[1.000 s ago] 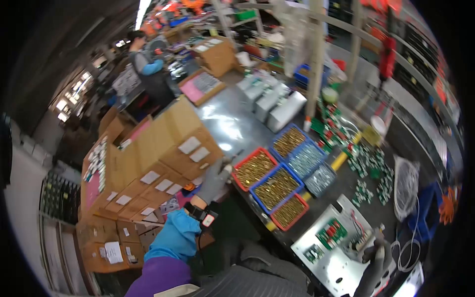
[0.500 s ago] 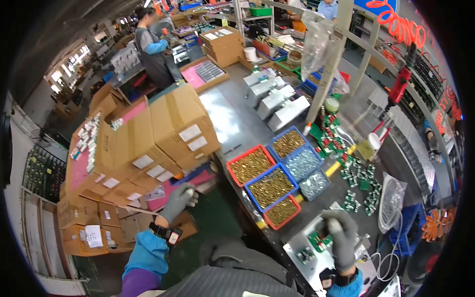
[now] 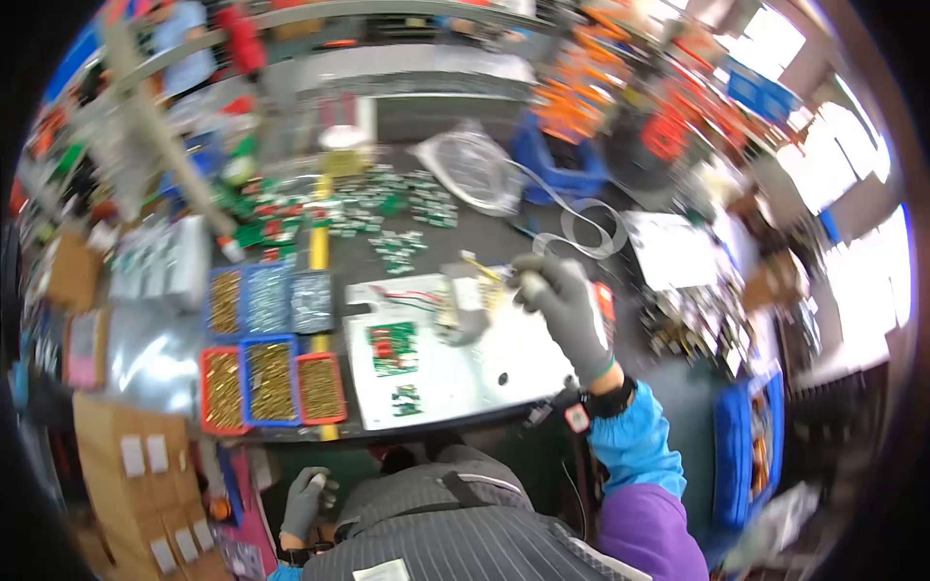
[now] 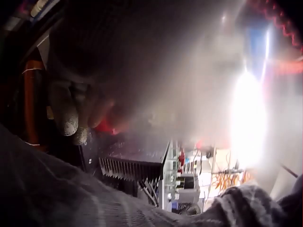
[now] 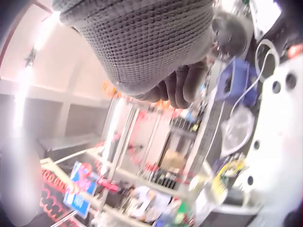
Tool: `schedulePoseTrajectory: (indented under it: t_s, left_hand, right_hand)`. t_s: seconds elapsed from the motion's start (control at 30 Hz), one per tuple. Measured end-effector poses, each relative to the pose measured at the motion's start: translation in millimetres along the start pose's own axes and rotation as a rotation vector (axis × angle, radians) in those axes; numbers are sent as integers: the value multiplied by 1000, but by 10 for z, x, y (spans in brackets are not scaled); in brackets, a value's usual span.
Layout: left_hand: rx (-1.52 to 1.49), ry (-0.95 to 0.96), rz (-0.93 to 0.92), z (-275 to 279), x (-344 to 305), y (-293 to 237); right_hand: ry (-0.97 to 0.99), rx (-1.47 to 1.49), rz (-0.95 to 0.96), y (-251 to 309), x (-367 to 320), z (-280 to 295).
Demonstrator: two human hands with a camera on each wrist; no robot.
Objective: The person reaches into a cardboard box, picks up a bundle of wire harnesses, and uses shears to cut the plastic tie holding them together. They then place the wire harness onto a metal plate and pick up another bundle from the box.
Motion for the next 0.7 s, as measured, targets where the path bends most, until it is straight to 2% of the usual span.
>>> schedulePoseTrajectory:
  t_s: [0.07, 0.13, 0.2, 0.27, 0.33, 0.4, 0.47, 0.5, 0.53, 0.57, 0.6, 0.67, 0.7]
  left_hand:
    - [96, 79, 12, -98, 62, -46]
    - [184, 122, 1, -220, 170, -172]
    - [261, 134, -27, -378, 262, -341]
    - [287, 128, -48, -524, 342, -437]
    - [294, 104, -75, -694, 316, -524]
    - [291, 81, -67, -878, 292, -509]
    - [290, 48, -54, -1090, 227, -455]
    - [270, 48, -41, -1230, 183, -415]
    - [255, 49, -25, -1348, 129, -371]
    - [240, 45, -3, -1443, 96, -299]
    - [264, 38, 4, -1579, 29, -302]
    - [319, 2, 0, -1784, -119, -325]
    - [324, 8, 5, -1831, -147, -305]
  right_hand:
    - [-367, 47, -106, -273, -494, 917]
    - [-591, -116, -149, -542, -1114, 1825]
    - [-706, -180, -180, -937, -1799, 2542]
    - [-842, -227, -332, -1544, -2601, 3064]
    - [-921, -128, -525, -2322, -3326, 3240]
    - [-866, -192, -687, -3131, -3899, 3282]
    - [-812, -271, -766, -3842, -4321, 3176]
    - [-810, -164, -840, -4200, -4484, 3072]
    - [-807, -54, -917, -4376, -4570, 2903]
    - [-849, -93, -887, -4440, -4586, 2856]
    - [-976, 153, -932, -4439, -4598, 2720]
    - [-990, 293, -915, -4879, -4681, 2621]
    - [-980, 261, -1006, -5293, -4852, 2575]
Point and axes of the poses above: each hand's wrist, its own x-axis towards the middle knuckle, its own z-axis out of the back of the hand, y = z × x, the point moved 10 cm from there along x, towards the middle knuckle, and after that the axes turned 9 degrees about z, right-handed, at the moved point
